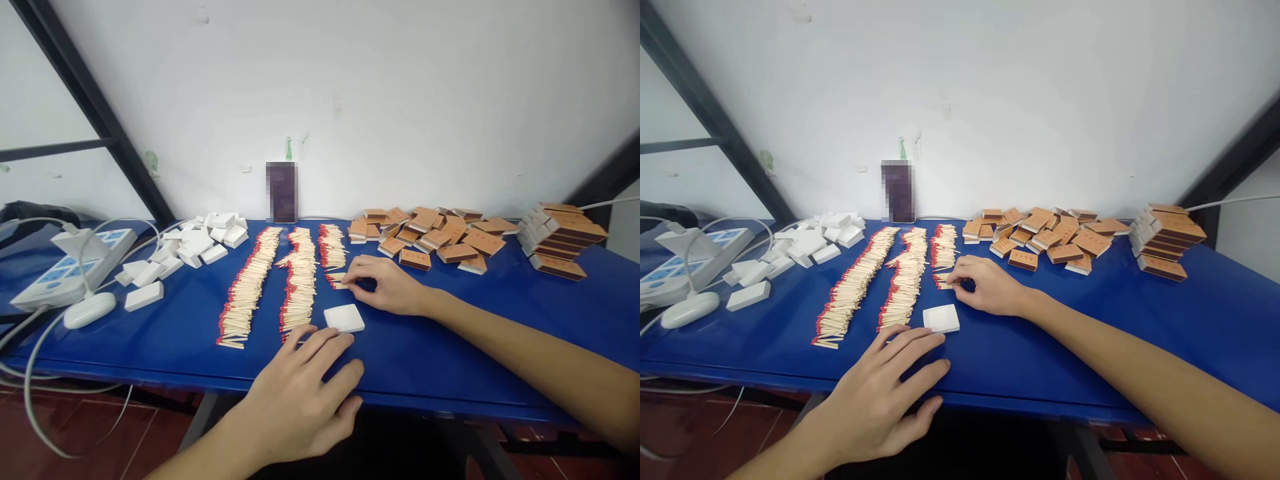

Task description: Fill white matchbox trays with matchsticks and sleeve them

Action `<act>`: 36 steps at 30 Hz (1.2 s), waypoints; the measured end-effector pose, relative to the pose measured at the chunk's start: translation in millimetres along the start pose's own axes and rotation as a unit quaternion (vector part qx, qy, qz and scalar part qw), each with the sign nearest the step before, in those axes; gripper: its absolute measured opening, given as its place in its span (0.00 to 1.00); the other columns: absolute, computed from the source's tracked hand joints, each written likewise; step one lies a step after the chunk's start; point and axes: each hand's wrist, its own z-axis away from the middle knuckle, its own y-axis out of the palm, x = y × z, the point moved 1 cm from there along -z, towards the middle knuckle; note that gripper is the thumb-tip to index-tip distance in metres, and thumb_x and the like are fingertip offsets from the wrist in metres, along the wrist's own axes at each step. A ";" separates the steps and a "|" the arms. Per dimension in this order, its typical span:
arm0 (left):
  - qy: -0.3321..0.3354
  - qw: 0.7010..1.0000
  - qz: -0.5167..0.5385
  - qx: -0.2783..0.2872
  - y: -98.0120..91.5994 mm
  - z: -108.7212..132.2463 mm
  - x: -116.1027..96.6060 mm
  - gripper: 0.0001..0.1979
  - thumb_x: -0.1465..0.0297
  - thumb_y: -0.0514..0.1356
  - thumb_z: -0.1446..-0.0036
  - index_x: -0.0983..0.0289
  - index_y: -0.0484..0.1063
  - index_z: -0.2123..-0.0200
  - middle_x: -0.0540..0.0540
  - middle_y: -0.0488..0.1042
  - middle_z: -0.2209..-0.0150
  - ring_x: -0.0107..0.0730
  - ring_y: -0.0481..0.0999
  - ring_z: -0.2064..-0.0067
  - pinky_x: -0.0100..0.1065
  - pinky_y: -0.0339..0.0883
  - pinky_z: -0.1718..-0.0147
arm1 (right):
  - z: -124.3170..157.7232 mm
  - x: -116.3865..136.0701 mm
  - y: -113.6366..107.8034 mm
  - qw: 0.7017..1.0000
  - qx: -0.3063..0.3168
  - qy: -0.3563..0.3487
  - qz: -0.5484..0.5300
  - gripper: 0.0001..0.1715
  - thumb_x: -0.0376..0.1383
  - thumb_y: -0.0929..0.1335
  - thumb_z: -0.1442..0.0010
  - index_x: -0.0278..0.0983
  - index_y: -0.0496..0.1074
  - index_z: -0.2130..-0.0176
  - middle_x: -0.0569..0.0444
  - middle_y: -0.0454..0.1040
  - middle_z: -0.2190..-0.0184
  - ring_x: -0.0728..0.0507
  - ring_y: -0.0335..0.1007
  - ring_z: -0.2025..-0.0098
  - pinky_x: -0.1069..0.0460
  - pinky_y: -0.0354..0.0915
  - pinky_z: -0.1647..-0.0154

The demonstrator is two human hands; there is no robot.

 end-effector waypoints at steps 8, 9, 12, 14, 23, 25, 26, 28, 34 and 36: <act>0.000 1.000 0.006 0.002 -0.2 -0.4 0.6 0.11 0.69 0.57 0.37 0.65 0.73 0.53 0.60 0.74 0.48 0.45 0.72 0.45 0.47 0.64 0.45 | 0.2 2.1 -1.7 1.000 0.002 -0.005 -0.008 0.09 0.28 0.66 0.41 0.36 0.77 0.63 0.51 0.76 0.67 0.45 0.71 0.66 0.50 0.67 0.63; 0.000 1.000 0.006 0.001 -0.4 -0.5 0.4 0.11 0.69 0.57 0.37 0.65 0.73 0.53 0.60 0.74 0.48 0.45 0.73 0.45 0.47 0.64 0.45 | 0.4 2.7 -2.1 1.000 0.001 -0.006 -0.009 0.09 0.28 0.66 0.41 0.36 0.77 0.64 0.51 0.76 0.67 0.45 0.71 0.66 0.50 0.67 0.63; -0.004 1.000 0.003 0.001 -1.3 -0.9 0.0 0.11 0.69 0.57 0.38 0.64 0.73 0.54 0.60 0.74 0.48 0.45 0.73 0.45 0.47 0.65 0.46 | 1.0 3.9 -2.6 1.000 0.003 -0.007 -0.013 0.08 0.29 0.67 0.40 0.37 0.77 0.64 0.51 0.76 0.67 0.45 0.71 0.66 0.50 0.67 0.64; -0.004 1.000 0.004 0.003 -1.6 -1.0 -0.1 0.11 0.69 0.57 0.38 0.65 0.73 0.54 0.60 0.74 0.48 0.46 0.73 0.45 0.47 0.66 0.46 | 1.4 4.1 -2.4 1.000 0.007 -0.001 -0.014 0.08 0.30 0.67 0.40 0.37 0.77 0.63 0.50 0.76 0.67 0.45 0.71 0.66 0.50 0.68 0.64; 0.000 1.000 0.007 0.004 -1.5 -0.5 -0.1 0.11 0.69 0.57 0.37 0.65 0.73 0.53 0.61 0.74 0.48 0.46 0.72 0.45 0.48 0.66 0.46 | -0.1 2.0 -2.5 1.000 -0.010 0.011 -0.002 0.11 0.30 0.67 0.40 0.37 0.78 0.60 0.51 0.76 0.68 0.47 0.70 0.68 0.52 0.67 0.67; -0.001 1.000 0.007 0.004 -1.8 -1.0 -0.4 0.11 0.69 0.56 0.37 0.65 0.73 0.54 0.60 0.74 0.48 0.46 0.72 0.45 0.47 0.66 0.45 | -0.3 1.6 -2.4 1.000 -0.009 0.007 -0.006 0.11 0.29 0.67 0.40 0.36 0.78 0.60 0.51 0.77 0.67 0.46 0.71 0.67 0.52 0.67 0.66; -0.002 1.000 0.006 0.005 -2.0 -1.3 -0.5 0.11 0.69 0.56 0.37 0.64 0.73 0.54 0.60 0.75 0.48 0.46 0.72 0.45 0.47 0.66 0.46 | -0.2 1.4 -2.4 1.000 -0.008 0.003 -0.007 0.11 0.29 0.66 0.40 0.37 0.78 0.60 0.51 0.77 0.67 0.46 0.71 0.66 0.52 0.67 0.66; -0.005 1.000 0.004 0.003 -2.1 -1.8 -0.6 0.11 0.69 0.56 0.37 0.64 0.73 0.54 0.60 0.75 0.48 0.46 0.72 0.45 0.47 0.66 0.46 | 0.0 0.7 -2.2 1.000 -0.006 -0.002 -0.011 0.12 0.28 0.66 0.40 0.37 0.78 0.60 0.51 0.77 0.67 0.46 0.72 0.66 0.52 0.67 0.65; -0.003 1.000 0.002 0.001 -1.4 -1.8 -0.4 0.11 0.69 0.57 0.37 0.64 0.73 0.54 0.60 0.75 0.48 0.46 0.73 0.45 0.47 0.66 0.46 | 0.1 -1.8 -2.0 1.000 -0.003 0.008 -0.014 0.13 0.28 0.65 0.39 0.37 0.78 0.60 0.52 0.76 0.68 0.47 0.71 0.68 0.52 0.66 0.67; -0.003 1.000 0.002 0.003 -1.4 -1.4 -0.4 0.11 0.69 0.57 0.37 0.64 0.73 0.53 0.60 0.75 0.48 0.46 0.73 0.45 0.48 0.66 0.46 | -0.2 -1.8 -2.1 1.000 -0.005 0.014 -0.014 0.12 0.28 0.65 0.38 0.37 0.78 0.60 0.52 0.75 0.68 0.47 0.70 0.68 0.53 0.66 0.68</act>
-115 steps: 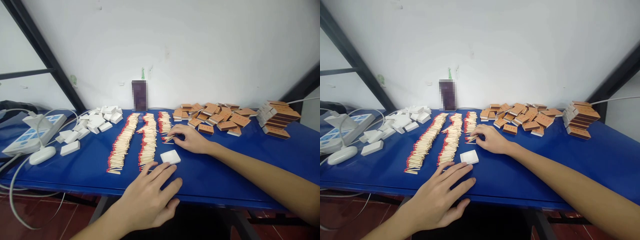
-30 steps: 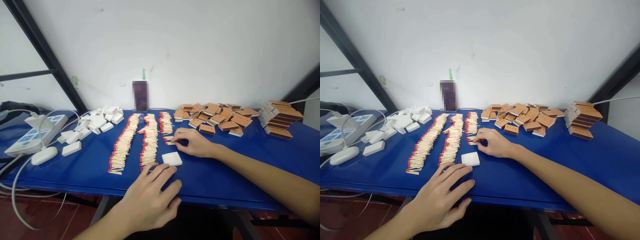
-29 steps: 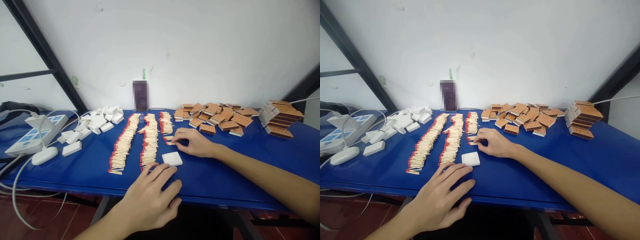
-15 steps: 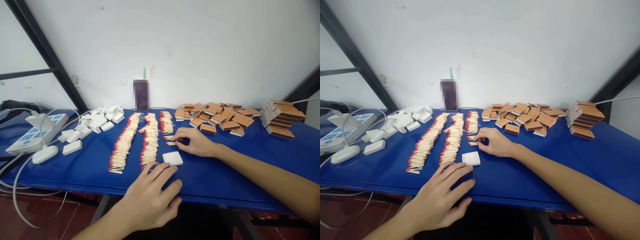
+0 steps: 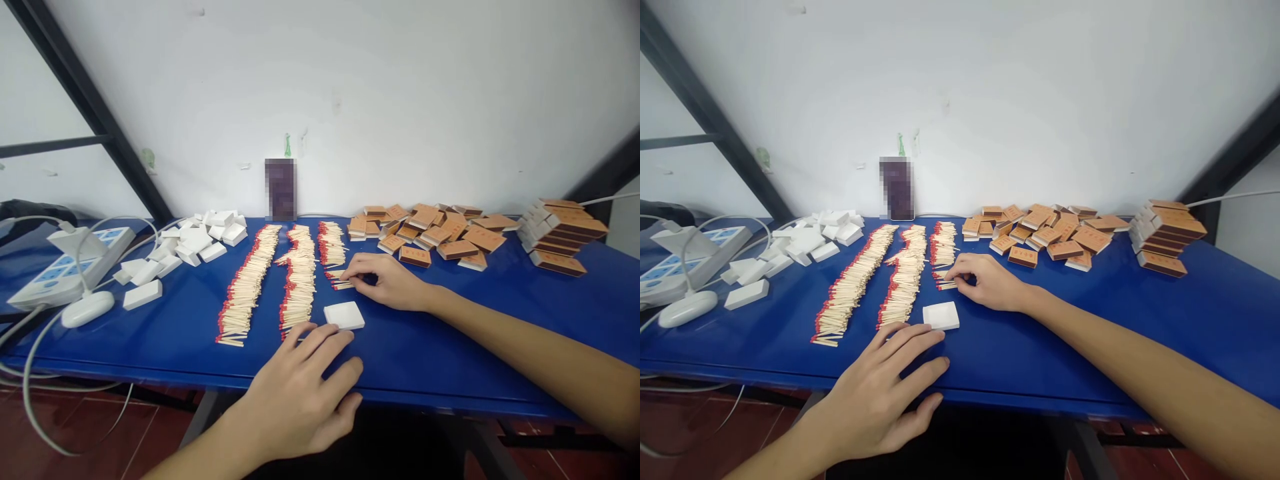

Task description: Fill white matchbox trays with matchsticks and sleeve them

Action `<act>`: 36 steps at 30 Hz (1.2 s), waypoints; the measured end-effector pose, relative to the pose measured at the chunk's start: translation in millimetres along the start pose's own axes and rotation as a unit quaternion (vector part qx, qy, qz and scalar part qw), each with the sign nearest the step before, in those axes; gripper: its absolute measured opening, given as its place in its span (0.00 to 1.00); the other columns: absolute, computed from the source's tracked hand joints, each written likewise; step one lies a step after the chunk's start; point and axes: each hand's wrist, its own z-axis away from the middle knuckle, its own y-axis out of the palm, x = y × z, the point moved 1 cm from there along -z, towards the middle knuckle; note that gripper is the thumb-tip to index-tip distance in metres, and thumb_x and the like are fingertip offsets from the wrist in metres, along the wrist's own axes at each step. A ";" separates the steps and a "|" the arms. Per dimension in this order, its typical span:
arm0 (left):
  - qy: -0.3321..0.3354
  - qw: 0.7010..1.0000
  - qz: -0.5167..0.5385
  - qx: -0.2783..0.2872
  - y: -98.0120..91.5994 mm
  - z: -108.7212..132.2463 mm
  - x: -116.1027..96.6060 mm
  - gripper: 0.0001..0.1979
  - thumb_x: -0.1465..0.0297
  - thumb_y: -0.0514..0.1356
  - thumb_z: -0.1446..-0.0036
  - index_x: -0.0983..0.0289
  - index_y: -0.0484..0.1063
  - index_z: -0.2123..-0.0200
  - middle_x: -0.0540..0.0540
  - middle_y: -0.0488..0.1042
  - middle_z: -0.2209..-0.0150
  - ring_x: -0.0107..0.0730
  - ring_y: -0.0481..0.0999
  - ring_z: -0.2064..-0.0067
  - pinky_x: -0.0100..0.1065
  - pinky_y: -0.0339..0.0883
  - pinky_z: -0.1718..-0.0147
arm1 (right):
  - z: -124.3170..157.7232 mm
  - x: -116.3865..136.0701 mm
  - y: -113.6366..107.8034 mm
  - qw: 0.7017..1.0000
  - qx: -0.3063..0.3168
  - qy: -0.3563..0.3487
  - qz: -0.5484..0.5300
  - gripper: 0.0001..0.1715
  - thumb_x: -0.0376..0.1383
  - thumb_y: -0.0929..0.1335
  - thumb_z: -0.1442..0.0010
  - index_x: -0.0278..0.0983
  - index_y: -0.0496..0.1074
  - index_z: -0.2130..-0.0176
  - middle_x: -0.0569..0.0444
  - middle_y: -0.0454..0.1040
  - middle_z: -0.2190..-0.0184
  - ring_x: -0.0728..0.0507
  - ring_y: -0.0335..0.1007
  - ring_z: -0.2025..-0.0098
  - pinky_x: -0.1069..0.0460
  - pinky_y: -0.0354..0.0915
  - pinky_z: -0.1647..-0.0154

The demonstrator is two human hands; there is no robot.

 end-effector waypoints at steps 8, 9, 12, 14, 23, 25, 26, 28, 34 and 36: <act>0.001 1.000 -0.004 -0.001 -0.8 -0.1 -0.3 0.11 0.69 0.58 0.38 0.64 0.73 0.54 0.60 0.75 0.48 0.45 0.73 0.45 0.47 0.66 0.46 | -0.7 -0.8 0.0 1.000 0.007 -0.001 -0.007 0.14 0.27 0.65 0.39 0.38 0.79 0.61 0.52 0.74 0.67 0.47 0.71 0.67 0.53 0.67 0.67; 0.002 1.000 -0.003 -0.002 -0.8 -0.3 -0.3 0.11 0.69 0.57 0.38 0.64 0.73 0.54 0.60 0.75 0.48 0.45 0.73 0.45 0.47 0.66 0.46 | -0.7 -0.9 -0.1 1.000 0.007 -0.002 -0.006 0.14 0.27 0.65 0.39 0.38 0.79 0.61 0.52 0.74 0.67 0.47 0.71 0.67 0.52 0.67 0.67; 0.003 1.000 -0.001 -0.004 -0.6 -0.6 -0.2 0.10 0.69 0.57 0.38 0.64 0.73 0.54 0.60 0.75 0.48 0.46 0.73 0.45 0.47 0.66 0.46 | -0.6 -0.5 -0.8 1.000 0.010 -0.007 -0.003 0.15 0.27 0.64 0.39 0.38 0.79 0.62 0.52 0.74 0.67 0.47 0.72 0.66 0.52 0.67 0.65; 0.003 1.000 -0.001 -0.004 -0.4 -0.6 -0.2 0.11 0.69 0.57 0.38 0.65 0.73 0.54 0.60 0.75 0.48 0.46 0.73 0.45 0.47 0.66 0.46 | -0.7 0.5 -1.3 1.000 0.011 -0.009 -0.003 0.15 0.27 0.64 0.39 0.38 0.80 0.61 0.52 0.75 0.66 0.47 0.72 0.66 0.52 0.67 0.64; 0.001 1.000 -0.003 -0.001 -0.9 -1.0 -0.5 0.11 0.69 0.57 0.38 0.64 0.73 0.54 0.60 0.75 0.49 0.45 0.73 0.45 0.47 0.67 0.46 | -0.6 1.2 -1.4 1.000 0.014 -0.011 0.017 0.17 0.28 0.64 0.39 0.40 0.81 0.58 0.52 0.73 0.67 0.46 0.71 0.66 0.51 0.67 0.65; 0.003 1.000 -0.003 -0.001 -0.7 -1.0 -0.6 0.10 0.69 0.57 0.38 0.64 0.73 0.54 0.61 0.75 0.49 0.46 0.73 0.45 0.47 0.67 0.46 | -0.5 0.9 -1.4 1.000 0.018 -0.013 0.018 0.17 0.28 0.64 0.38 0.40 0.81 0.58 0.52 0.73 0.66 0.46 0.71 0.66 0.51 0.67 0.64; 0.003 1.000 -0.003 -0.001 -0.7 -1.0 -0.6 0.10 0.69 0.57 0.38 0.64 0.73 0.54 0.61 0.75 0.49 0.46 0.73 0.45 0.47 0.67 0.46 | -0.4 0.9 -1.4 1.000 0.020 -0.014 0.019 0.17 0.28 0.64 0.38 0.40 0.81 0.57 0.51 0.73 0.66 0.46 0.71 0.66 0.51 0.67 0.64; 0.002 1.000 -0.001 0.000 -0.6 -0.7 -0.5 0.10 0.69 0.57 0.38 0.64 0.73 0.54 0.60 0.75 0.48 0.46 0.73 0.45 0.47 0.67 0.46 | -0.4 0.9 -1.6 0.999 0.023 -0.014 0.020 0.17 0.28 0.64 0.38 0.39 0.80 0.57 0.51 0.73 0.66 0.46 0.70 0.65 0.51 0.67 0.64; 0.001 1.000 0.000 0.002 -0.5 -0.2 -0.3 0.11 0.69 0.57 0.38 0.64 0.73 0.54 0.60 0.75 0.48 0.46 0.73 0.45 0.47 0.66 0.46 | -0.1 1.7 -2.5 0.999 0.034 -0.017 0.015 0.17 0.27 0.64 0.38 0.39 0.80 0.56 0.51 0.73 0.65 0.46 0.70 0.64 0.51 0.67 0.63; 0.000 1.000 0.000 0.002 -0.6 -0.4 -0.4 0.10 0.69 0.57 0.38 0.64 0.73 0.54 0.60 0.75 0.48 0.46 0.72 0.45 0.47 0.66 0.46 | -0.1 2.2 -2.3 0.999 0.034 -0.017 0.017 0.17 0.27 0.65 0.38 0.39 0.80 0.57 0.51 0.73 0.66 0.46 0.70 0.64 0.51 0.67 0.63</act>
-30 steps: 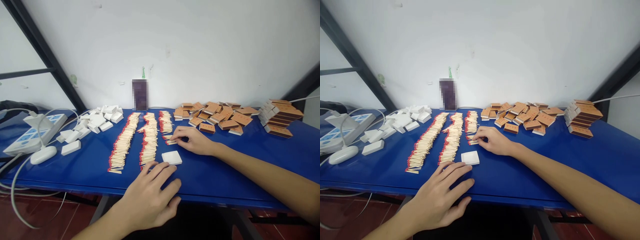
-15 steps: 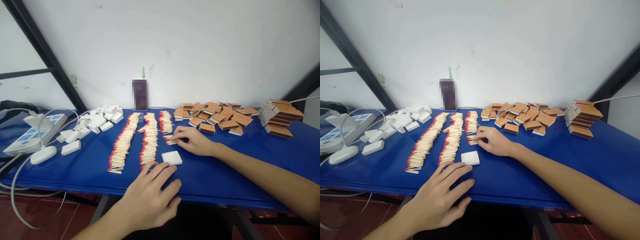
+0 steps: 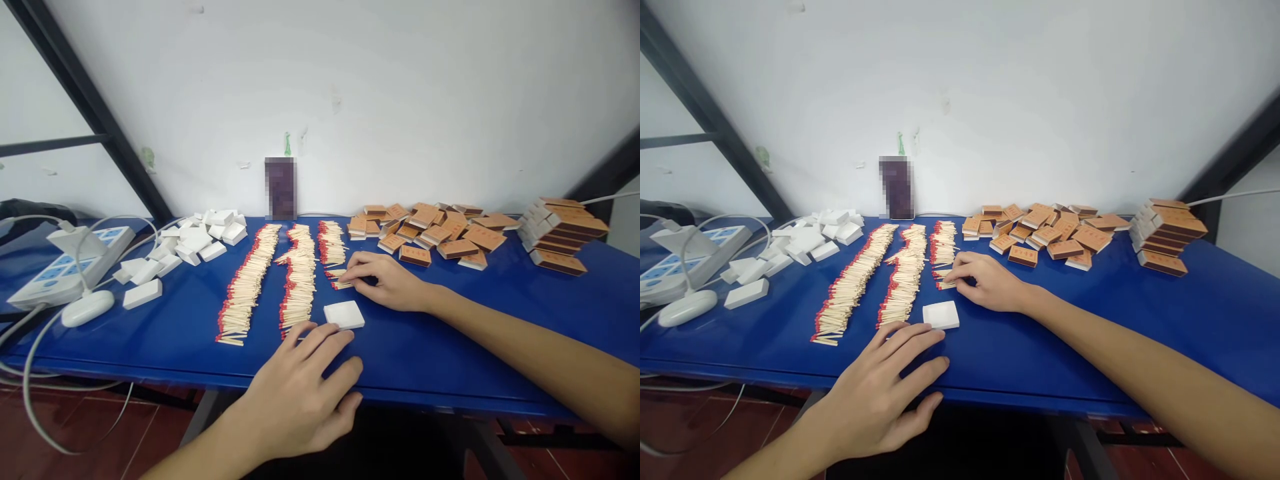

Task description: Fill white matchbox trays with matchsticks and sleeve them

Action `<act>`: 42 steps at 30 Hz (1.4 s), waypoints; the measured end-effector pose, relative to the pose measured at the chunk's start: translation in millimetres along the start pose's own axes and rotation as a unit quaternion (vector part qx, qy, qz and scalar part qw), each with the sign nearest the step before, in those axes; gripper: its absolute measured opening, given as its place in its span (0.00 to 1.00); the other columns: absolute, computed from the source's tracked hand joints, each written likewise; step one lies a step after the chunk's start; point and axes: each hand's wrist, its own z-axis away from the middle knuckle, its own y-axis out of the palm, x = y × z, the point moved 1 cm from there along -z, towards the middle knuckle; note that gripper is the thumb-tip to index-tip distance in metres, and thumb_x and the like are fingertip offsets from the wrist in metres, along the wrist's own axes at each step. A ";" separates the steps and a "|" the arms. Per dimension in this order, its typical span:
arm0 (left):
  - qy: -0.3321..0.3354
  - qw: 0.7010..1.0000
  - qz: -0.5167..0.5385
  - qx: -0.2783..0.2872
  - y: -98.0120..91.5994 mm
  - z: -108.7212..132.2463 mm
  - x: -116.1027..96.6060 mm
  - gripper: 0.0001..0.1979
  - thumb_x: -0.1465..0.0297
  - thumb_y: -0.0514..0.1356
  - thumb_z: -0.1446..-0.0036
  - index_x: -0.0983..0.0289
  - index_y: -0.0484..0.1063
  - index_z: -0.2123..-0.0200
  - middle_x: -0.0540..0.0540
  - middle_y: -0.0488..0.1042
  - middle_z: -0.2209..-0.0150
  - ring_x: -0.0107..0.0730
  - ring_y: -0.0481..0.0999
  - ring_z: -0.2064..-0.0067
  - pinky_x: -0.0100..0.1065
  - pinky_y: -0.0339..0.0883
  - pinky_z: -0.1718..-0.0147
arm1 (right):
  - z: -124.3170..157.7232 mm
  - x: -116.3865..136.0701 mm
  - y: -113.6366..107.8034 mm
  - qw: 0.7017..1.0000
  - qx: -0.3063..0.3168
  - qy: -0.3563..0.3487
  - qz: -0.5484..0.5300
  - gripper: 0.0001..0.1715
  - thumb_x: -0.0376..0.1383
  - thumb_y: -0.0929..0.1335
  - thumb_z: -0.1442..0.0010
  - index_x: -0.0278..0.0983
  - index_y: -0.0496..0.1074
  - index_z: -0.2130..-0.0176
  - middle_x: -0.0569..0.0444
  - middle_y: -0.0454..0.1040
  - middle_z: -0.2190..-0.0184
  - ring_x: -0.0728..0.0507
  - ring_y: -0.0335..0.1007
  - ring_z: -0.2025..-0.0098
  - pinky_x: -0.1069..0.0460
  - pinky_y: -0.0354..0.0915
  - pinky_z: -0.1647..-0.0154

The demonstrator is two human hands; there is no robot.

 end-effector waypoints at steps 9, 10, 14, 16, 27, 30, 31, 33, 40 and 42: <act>0.003 1.000 0.003 0.001 -0.2 0.5 0.4 0.11 0.69 0.56 0.37 0.65 0.73 0.54 0.61 0.74 0.48 0.46 0.72 0.45 0.47 0.66 0.46 | 0.7 3.3 0.2 1.000 -0.002 0.016 -0.017 0.10 0.32 0.68 0.38 0.40 0.80 0.60 0.51 0.75 0.66 0.45 0.71 0.65 0.51 0.66 0.62; 0.002 1.000 0.003 0.000 0.0 0.6 0.5 0.11 0.69 0.56 0.37 0.65 0.73 0.54 0.61 0.74 0.48 0.46 0.72 0.45 0.47 0.66 0.46 | 0.6 3.9 0.0 1.000 -0.001 0.016 -0.018 0.10 0.31 0.68 0.39 0.39 0.80 0.60 0.51 0.75 0.66 0.46 0.70 0.65 0.51 0.66 0.63; 0.001 1.000 0.005 0.002 1.0 0.9 0.6 0.11 0.69 0.56 0.36 0.65 0.73 0.54 0.61 0.74 0.48 0.46 0.72 0.45 0.48 0.66 0.46 | -0.4 6.2 -0.4 1.000 0.006 0.016 -0.014 0.10 0.31 0.68 0.39 0.37 0.80 0.61 0.52 0.74 0.69 0.47 0.69 0.67 0.52 0.64 0.66; 0.002 1.000 0.007 0.003 1.3 0.8 0.5 0.11 0.69 0.56 0.36 0.65 0.73 0.54 0.61 0.74 0.48 0.46 0.72 0.45 0.48 0.65 0.46 | -1.1 7.0 -0.5 1.000 0.006 0.019 -0.015 0.10 0.31 0.68 0.39 0.37 0.80 0.61 0.52 0.74 0.69 0.47 0.68 0.68 0.53 0.63 0.67; 0.000 1.000 0.001 0.006 1.2 3.0 1.3 0.13 0.68 0.56 0.36 0.64 0.72 0.51 0.61 0.73 0.45 0.48 0.70 0.42 0.48 0.64 0.45 | -2.8 13.8 -0.9 0.999 0.018 0.022 -0.019 0.09 0.32 0.68 0.39 0.37 0.80 0.60 0.53 0.74 0.69 0.48 0.69 0.69 0.53 0.63 0.67; -0.007 1.000 -0.003 0.018 1.6 3.3 1.1 0.14 0.67 0.55 0.35 0.64 0.71 0.49 0.61 0.71 0.42 0.48 0.68 0.39 0.49 0.61 0.42 | -3.1 14.7 -0.9 0.999 0.017 0.019 -0.022 0.09 0.32 0.68 0.39 0.37 0.80 0.60 0.52 0.74 0.69 0.48 0.69 0.69 0.53 0.63 0.67; -0.009 1.000 -0.004 0.023 1.7 3.0 1.1 0.14 0.66 0.55 0.34 0.64 0.71 0.48 0.61 0.70 0.41 0.48 0.67 0.38 0.49 0.60 0.41 | -3.1 15.0 -1.1 0.999 0.017 0.018 -0.024 0.09 0.32 0.68 0.39 0.37 0.79 0.60 0.52 0.74 0.69 0.48 0.69 0.69 0.53 0.63 0.68; -0.013 0.999 -0.006 0.035 2.1 2.2 1.5 0.15 0.65 0.54 0.34 0.63 0.71 0.48 0.61 0.69 0.40 0.48 0.65 0.36 0.50 0.59 0.40 | -2.9 15.5 -1.4 0.999 0.017 0.019 -0.026 0.09 0.32 0.68 0.39 0.36 0.79 0.61 0.53 0.74 0.69 0.48 0.69 0.70 0.53 0.63 0.68; -0.030 0.998 -0.019 0.053 2.3 3.5 1.9 0.17 0.62 0.53 0.33 0.62 0.69 0.46 0.64 0.65 0.37 0.51 0.61 0.34 0.53 0.57 0.39 | -1.4 7.5 1.1 0.998 -0.047 0.037 -0.002 0.10 0.31 0.66 0.38 0.36 0.78 0.63 0.53 0.73 0.72 0.49 0.66 0.72 0.53 0.62 0.70; -0.033 0.998 -0.023 0.056 2.2 4.2 1.8 0.18 0.61 0.53 0.33 0.62 0.69 0.45 0.64 0.64 0.37 0.53 0.61 0.35 0.54 0.57 0.39 | -1.0 2.5 2.6 0.996 -0.071 0.055 0.017 0.11 0.30 0.65 0.39 0.36 0.78 0.64 0.53 0.73 0.72 0.49 0.66 0.73 0.53 0.62 0.71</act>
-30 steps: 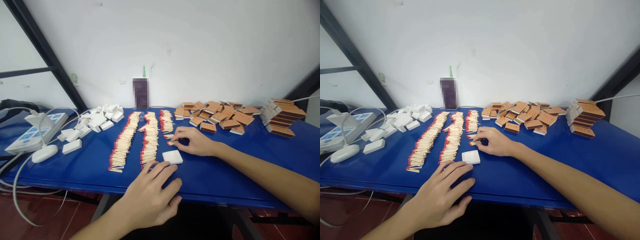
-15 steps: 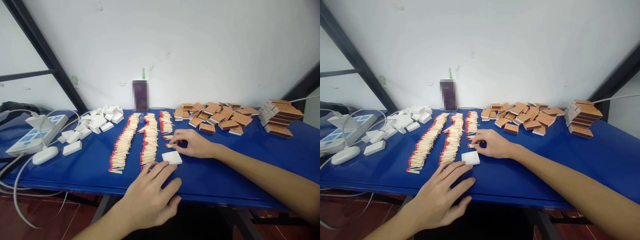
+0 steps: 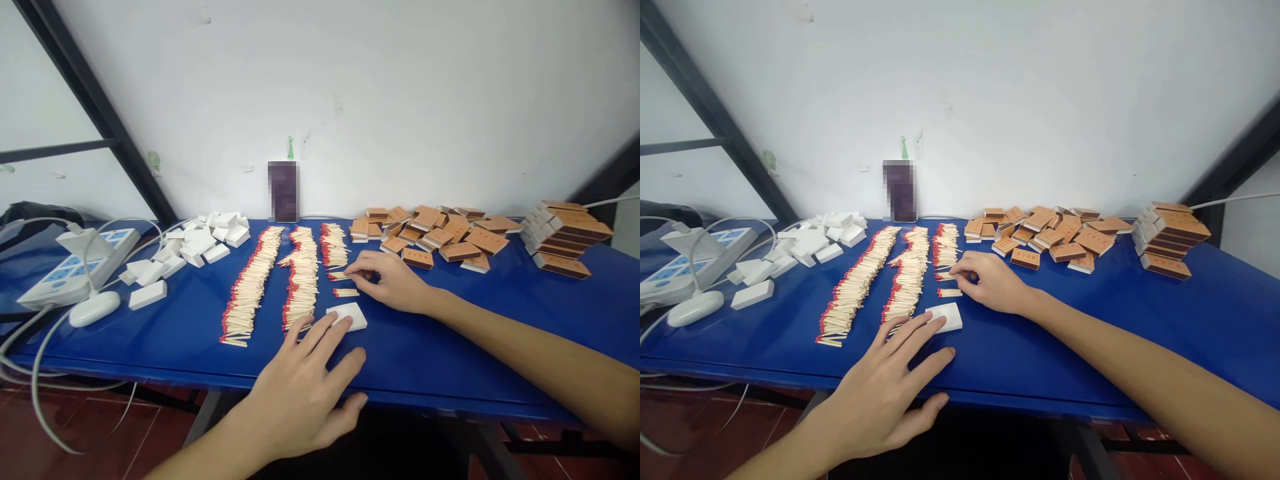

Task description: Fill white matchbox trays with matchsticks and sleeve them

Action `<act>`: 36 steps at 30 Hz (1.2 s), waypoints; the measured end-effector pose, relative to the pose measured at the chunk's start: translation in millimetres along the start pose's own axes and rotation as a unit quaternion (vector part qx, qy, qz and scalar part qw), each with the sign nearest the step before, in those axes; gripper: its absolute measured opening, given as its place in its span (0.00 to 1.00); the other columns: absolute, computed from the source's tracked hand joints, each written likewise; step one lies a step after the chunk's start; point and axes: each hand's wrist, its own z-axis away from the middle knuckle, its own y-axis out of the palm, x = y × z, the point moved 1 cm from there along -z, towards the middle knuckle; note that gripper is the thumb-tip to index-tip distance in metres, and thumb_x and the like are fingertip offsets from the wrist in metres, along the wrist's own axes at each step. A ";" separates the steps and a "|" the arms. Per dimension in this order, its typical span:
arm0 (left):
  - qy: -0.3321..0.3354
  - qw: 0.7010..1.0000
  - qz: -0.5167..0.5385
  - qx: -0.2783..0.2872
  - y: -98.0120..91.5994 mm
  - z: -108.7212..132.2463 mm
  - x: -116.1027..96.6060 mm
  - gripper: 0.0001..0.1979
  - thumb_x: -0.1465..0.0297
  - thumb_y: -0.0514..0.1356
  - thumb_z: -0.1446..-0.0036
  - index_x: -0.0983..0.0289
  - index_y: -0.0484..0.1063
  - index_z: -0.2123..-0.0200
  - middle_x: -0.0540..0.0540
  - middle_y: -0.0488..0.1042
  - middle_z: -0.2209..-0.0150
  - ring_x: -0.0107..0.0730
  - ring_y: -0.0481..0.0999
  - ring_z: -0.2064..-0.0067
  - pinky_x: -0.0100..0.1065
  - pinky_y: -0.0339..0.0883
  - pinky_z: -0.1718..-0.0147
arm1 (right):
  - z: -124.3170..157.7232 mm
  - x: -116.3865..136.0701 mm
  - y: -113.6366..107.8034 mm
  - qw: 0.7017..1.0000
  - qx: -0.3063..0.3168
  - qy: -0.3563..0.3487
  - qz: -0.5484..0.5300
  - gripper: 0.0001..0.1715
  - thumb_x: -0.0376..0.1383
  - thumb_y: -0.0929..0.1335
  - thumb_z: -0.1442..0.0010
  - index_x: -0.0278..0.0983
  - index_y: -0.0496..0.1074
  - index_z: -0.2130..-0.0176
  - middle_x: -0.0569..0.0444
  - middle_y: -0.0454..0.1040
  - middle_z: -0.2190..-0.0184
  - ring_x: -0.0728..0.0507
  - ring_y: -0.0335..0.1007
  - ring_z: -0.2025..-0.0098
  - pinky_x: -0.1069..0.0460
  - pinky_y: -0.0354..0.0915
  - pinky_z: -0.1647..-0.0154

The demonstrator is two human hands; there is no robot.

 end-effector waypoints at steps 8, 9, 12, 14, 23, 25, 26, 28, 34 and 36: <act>0.009 1.000 0.005 -0.003 2.0 -0.8 0.5 0.18 0.62 0.53 0.33 0.63 0.69 0.46 0.62 0.69 0.41 0.50 0.63 0.36 0.51 0.57 0.39 | 0.6 -6.7 3.0 0.999 0.026 0.018 0.023 0.13 0.30 0.65 0.39 0.35 0.79 0.60 0.50 0.75 0.67 0.47 0.69 0.70 0.53 0.63 0.71; 0.008 1.000 0.007 -0.006 2.1 -0.8 0.3 0.17 0.62 0.53 0.33 0.63 0.69 0.46 0.62 0.69 0.41 0.49 0.63 0.36 0.51 0.58 0.39 | 0.6 -6.3 2.8 0.999 0.028 0.019 0.024 0.13 0.31 0.65 0.38 0.36 0.79 0.60 0.50 0.75 0.66 0.47 0.69 0.70 0.52 0.63 0.70; 0.009 1.000 0.008 -0.010 1.5 -0.9 -0.5 0.17 0.62 0.54 0.34 0.63 0.70 0.46 0.61 0.69 0.42 0.50 0.64 0.36 0.51 0.58 0.39 | 0.7 -5.7 2.4 0.999 0.032 0.020 0.021 0.13 0.31 0.65 0.38 0.36 0.79 0.60 0.50 0.75 0.66 0.47 0.70 0.70 0.52 0.63 0.70; 0.010 1.000 0.008 -0.012 0.7 -1.1 -1.0 0.17 0.62 0.54 0.34 0.63 0.70 0.46 0.61 0.70 0.42 0.50 0.64 0.37 0.51 0.59 0.39 | 0.8 -5.9 2.7 0.999 0.030 0.018 0.018 0.13 0.31 0.65 0.39 0.35 0.79 0.61 0.50 0.75 0.67 0.46 0.69 0.70 0.52 0.63 0.70; 0.005 1.000 0.005 -0.014 0.0 -1.4 -1.1 0.18 0.62 0.55 0.35 0.63 0.69 0.45 0.61 0.69 0.41 0.50 0.66 0.38 0.52 0.59 0.40 | 0.9 -7.7 4.8 1.000 0.005 0.007 0.024 0.08 0.31 0.67 0.41 0.36 0.77 0.64 0.52 0.72 0.70 0.47 0.67 0.71 0.52 0.63 0.71; 0.008 1.000 0.004 -0.015 0.6 -1.1 -1.2 0.18 0.62 0.54 0.34 0.63 0.69 0.45 0.61 0.69 0.41 0.50 0.66 0.38 0.52 0.59 0.40 | 1.0 -7.1 4.4 1.000 0.005 0.007 0.018 0.09 0.30 0.66 0.41 0.36 0.78 0.63 0.52 0.72 0.69 0.48 0.66 0.71 0.52 0.63 0.71; 0.009 1.000 0.004 -0.015 0.9 -1.0 -1.3 0.18 0.62 0.54 0.34 0.63 0.69 0.45 0.61 0.69 0.41 0.49 0.65 0.37 0.52 0.59 0.40 | 1.0 -6.7 4.1 1.000 0.008 0.007 0.015 0.10 0.30 0.66 0.41 0.36 0.78 0.62 0.52 0.72 0.68 0.48 0.66 0.71 0.53 0.62 0.71; 0.008 1.000 0.003 -0.019 1.1 -1.0 -1.4 0.18 0.62 0.54 0.34 0.63 0.69 0.45 0.61 0.70 0.41 0.49 0.65 0.37 0.51 0.59 0.39 | 1.0 -5.9 3.6 1.000 0.018 0.008 0.012 0.11 0.30 0.66 0.40 0.37 0.79 0.61 0.51 0.73 0.67 0.48 0.67 0.71 0.53 0.62 0.71; 0.004 1.000 0.004 -0.024 0.6 -1.8 -1.6 0.18 0.63 0.55 0.34 0.63 0.70 0.45 0.60 0.70 0.42 0.49 0.66 0.38 0.51 0.60 0.40 | 1.0 -5.7 2.7 0.999 0.031 0.013 0.010 0.12 0.30 0.66 0.40 0.36 0.80 0.60 0.50 0.73 0.66 0.47 0.68 0.69 0.52 0.63 0.70; 0.006 1.000 0.005 -0.023 0.7 -1.9 -1.7 0.18 0.63 0.55 0.35 0.63 0.70 0.46 0.61 0.70 0.42 0.49 0.66 0.38 0.51 0.60 0.40 | 1.3 -6.0 2.7 0.999 0.039 0.009 0.013 0.13 0.30 0.65 0.39 0.36 0.80 0.59 0.51 0.73 0.67 0.47 0.68 0.69 0.53 0.63 0.70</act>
